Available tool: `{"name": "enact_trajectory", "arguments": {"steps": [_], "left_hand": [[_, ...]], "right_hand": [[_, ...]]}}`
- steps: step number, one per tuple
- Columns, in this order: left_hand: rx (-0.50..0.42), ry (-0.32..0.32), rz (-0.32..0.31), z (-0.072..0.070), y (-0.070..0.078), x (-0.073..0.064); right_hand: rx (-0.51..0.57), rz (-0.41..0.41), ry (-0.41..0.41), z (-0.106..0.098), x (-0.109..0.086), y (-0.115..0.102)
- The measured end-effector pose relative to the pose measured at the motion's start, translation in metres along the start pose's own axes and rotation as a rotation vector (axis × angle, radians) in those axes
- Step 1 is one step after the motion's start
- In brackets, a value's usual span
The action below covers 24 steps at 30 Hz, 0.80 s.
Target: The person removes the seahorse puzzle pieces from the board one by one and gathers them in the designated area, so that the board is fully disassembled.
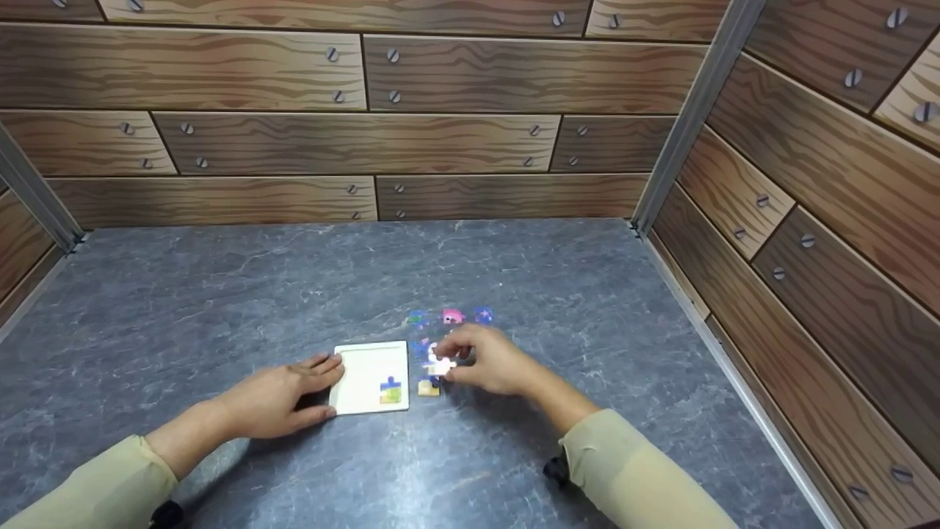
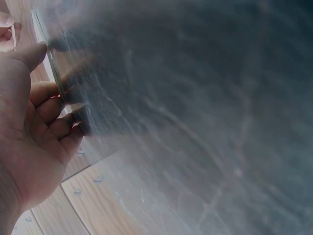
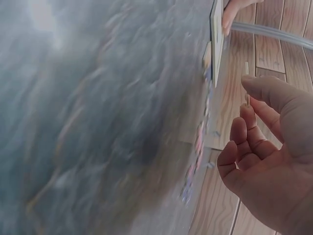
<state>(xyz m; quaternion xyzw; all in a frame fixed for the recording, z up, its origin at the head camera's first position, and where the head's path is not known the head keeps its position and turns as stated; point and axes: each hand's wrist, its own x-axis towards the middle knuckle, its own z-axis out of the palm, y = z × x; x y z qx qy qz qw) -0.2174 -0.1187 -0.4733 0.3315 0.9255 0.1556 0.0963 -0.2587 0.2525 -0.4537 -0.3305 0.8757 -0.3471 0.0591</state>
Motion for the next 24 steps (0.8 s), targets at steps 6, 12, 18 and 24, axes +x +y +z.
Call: {"name": "enact_trajectory", "arguments": {"steps": [6, 12, 18, 24], "left_hand": [[-0.005, 0.004, 0.001, -0.001, 0.0, 0.0], [-0.01, 0.007, -0.01, -0.001, 0.001, -0.001], [-0.008, 0.003, -0.005, -0.001, 0.0, -0.001], [-0.01, -0.005, 0.003, 0.0, -0.001, -0.001]], "right_hand": [[0.026, 0.011, -0.001, -0.003, -0.009, 0.01], [0.041, 0.025, -0.035, -0.006, -0.014, 0.016], [0.065, 0.035, -0.058, -0.006, -0.018, 0.021], [0.078, 0.06, -0.068, -0.005, -0.02, 0.026]]}}
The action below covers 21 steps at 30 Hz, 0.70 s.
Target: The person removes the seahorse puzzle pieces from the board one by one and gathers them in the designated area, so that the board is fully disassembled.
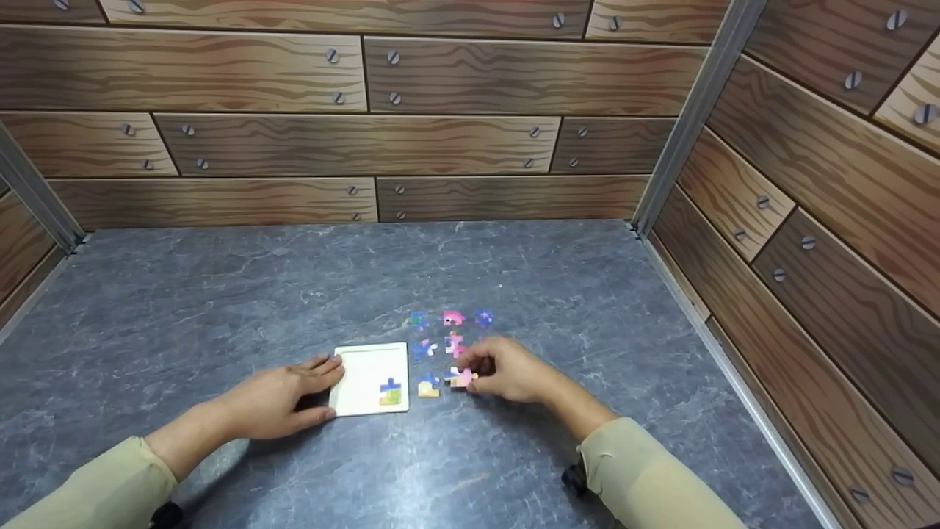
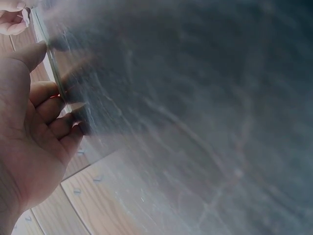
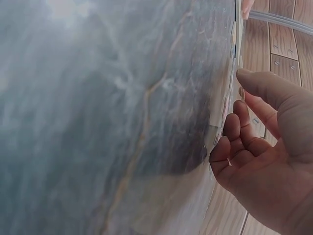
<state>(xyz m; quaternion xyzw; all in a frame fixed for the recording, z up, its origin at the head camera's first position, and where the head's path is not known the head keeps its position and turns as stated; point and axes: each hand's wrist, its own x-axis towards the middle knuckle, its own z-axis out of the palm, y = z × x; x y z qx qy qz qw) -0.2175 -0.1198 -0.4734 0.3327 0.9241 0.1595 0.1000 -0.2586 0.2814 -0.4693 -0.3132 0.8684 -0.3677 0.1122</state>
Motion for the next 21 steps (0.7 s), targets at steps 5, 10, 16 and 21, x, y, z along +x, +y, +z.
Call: {"name": "enact_trajectory", "arguments": {"steps": [5, 10, 16, 21], "left_hand": [[-0.001, 0.0, -0.005, -0.0004, 0.0005, 0.0], [0.003, -0.002, -0.009, -0.0007, 0.0006, -0.0003], [0.002, 0.0, -0.012, -0.0007, 0.0009, 0.0004], [0.001, 0.005, -0.01, -0.0012, 0.0014, -0.0001]], "right_hand": [[-0.007, 0.007, -0.009, -0.0001, -0.001, 0.0012], [-0.004, 0.013, -0.019, 0.0001, -0.0024, 0.0014], [-0.016, 0.015, -0.02, 0.0005, -0.0025, 0.0014], [-0.016, 0.037, -0.029, 0.0006, -0.002, 0.0022]]}}
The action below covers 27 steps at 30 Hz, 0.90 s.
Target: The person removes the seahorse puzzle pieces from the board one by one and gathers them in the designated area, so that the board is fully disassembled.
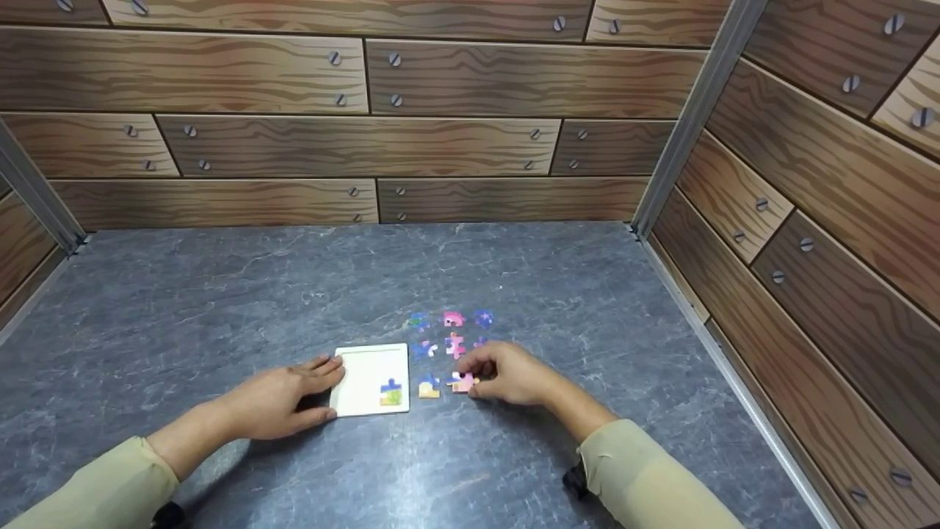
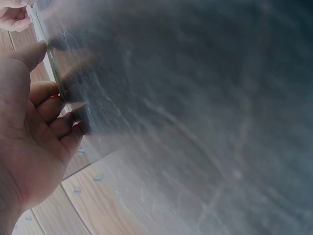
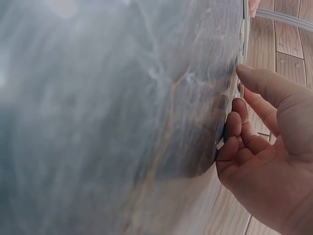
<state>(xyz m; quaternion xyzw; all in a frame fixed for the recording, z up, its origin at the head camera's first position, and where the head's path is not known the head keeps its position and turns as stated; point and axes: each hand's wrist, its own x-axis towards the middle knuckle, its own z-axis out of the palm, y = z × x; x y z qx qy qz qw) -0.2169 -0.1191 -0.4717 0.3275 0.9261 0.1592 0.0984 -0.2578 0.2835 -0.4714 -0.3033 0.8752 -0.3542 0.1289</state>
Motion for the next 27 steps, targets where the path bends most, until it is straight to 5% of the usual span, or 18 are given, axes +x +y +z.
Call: {"name": "enact_trajectory", "arguments": {"steps": [27], "left_hand": [[-0.01, 0.0, 0.01, -0.0015, 0.0007, -0.0012]], "right_hand": [[0.009, -0.009, 0.004, 0.0006, -0.0014, -0.0006]]}}
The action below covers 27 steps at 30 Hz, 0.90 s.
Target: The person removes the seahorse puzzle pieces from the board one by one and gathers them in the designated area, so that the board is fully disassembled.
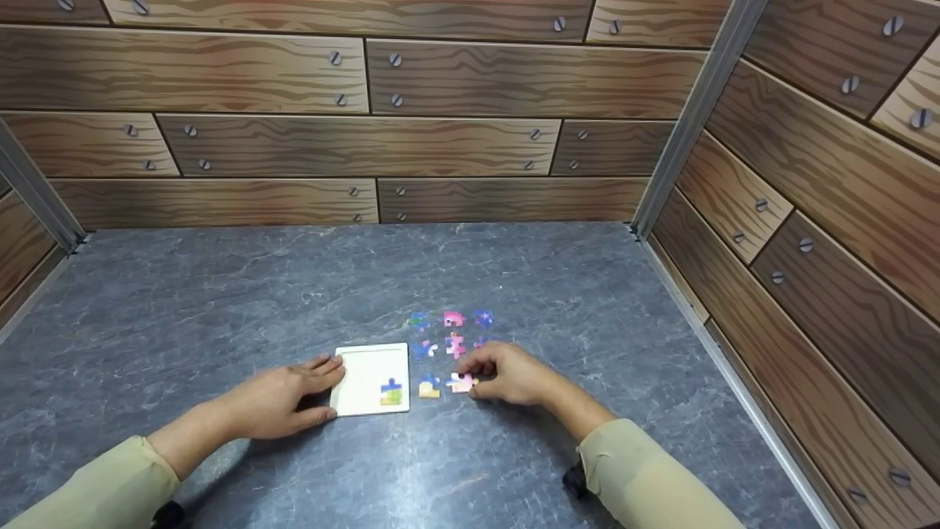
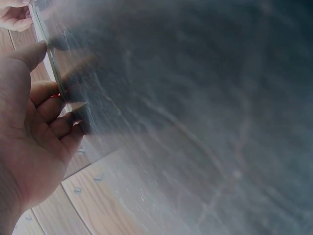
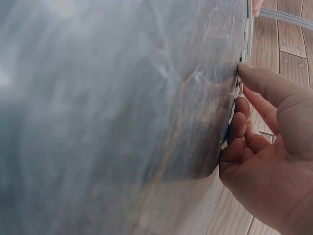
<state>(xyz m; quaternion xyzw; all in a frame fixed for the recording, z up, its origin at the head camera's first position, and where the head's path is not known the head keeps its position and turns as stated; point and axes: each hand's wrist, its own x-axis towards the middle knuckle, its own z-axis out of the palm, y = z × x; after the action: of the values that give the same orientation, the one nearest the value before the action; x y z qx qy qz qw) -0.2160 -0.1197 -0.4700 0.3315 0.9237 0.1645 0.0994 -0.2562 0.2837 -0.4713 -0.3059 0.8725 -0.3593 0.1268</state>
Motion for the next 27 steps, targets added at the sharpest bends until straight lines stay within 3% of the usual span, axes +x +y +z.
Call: {"name": "enact_trajectory", "arguments": {"steps": [7, 15, 23, 27], "left_hand": [[0.006, -0.003, -0.005, 0.002, -0.001, 0.001], [0.007, -0.006, -0.007, 0.001, 0.0, 0.0], [0.011, -0.007, -0.012, 0.001, 0.0, 0.001], [0.01, -0.007, -0.013, 0.001, 0.0, 0.001]], "right_hand": [[0.004, -0.024, -0.003, 0.0, 0.0, 0.0], [0.024, 0.001, -0.017, -0.004, 0.003, -0.002], [-0.056, -0.042, 0.056, -0.002, 0.012, -0.023], [-0.081, -0.065, 0.046, 0.005, 0.02, -0.033]]}}
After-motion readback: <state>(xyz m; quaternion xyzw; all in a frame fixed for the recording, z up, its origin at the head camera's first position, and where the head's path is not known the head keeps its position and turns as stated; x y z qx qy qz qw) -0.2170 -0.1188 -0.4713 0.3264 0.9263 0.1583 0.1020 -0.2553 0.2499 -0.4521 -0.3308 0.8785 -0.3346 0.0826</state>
